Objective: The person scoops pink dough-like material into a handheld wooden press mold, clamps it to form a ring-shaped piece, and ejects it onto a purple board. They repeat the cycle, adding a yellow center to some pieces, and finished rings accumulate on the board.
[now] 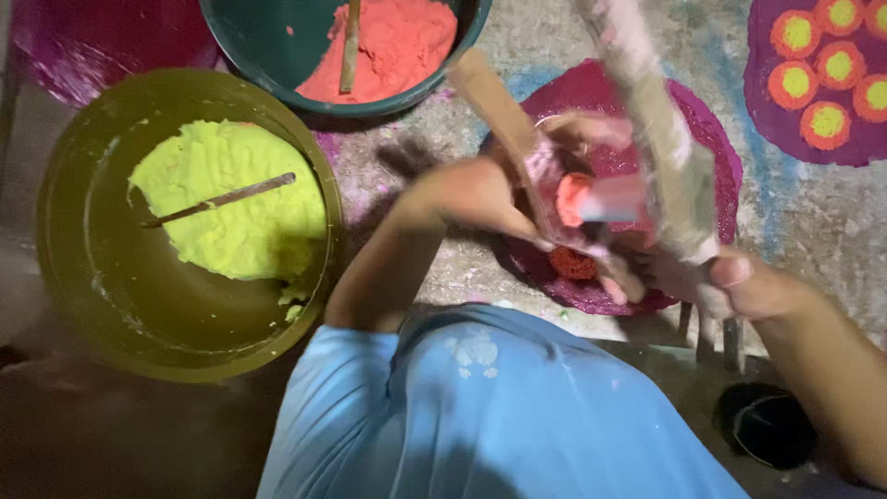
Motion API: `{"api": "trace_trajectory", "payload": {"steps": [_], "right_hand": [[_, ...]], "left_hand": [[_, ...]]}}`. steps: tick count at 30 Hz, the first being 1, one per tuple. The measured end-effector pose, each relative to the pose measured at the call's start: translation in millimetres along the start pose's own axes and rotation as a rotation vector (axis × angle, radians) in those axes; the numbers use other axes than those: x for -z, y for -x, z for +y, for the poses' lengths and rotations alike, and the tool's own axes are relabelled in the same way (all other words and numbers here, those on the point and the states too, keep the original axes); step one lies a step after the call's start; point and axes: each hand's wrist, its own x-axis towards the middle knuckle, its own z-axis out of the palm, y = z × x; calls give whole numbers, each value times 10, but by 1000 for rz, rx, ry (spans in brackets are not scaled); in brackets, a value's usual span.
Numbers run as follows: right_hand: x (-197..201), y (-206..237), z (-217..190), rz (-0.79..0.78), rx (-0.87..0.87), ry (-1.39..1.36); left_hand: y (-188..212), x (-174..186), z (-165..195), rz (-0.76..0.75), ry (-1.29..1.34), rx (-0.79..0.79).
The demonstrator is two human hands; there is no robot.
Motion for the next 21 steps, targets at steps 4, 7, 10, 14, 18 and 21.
{"api": "trace_trajectory", "payload": {"steps": [4,7,10,14,18,21], "right_hand": [[441,296,403,237,-237,-135],[800,463,500,310,-400,38],[1227,680,429,408,-497,131],[1727,732,186,454,-549,188],[1729,317,-97,562,-567,338],[1468,-117,-324,614,-541,349]], "left_hand": [[-284,300,-173,-60,730,-441],[-580,391,-492,-73,808,-494],[-880,605,-707,-52,781,-537],[-1243,1029,-703,-24,624,-599],[-1386,1290,-781,109,869,-538],[-1462,1416,-1034,160,1066,-609]]}}
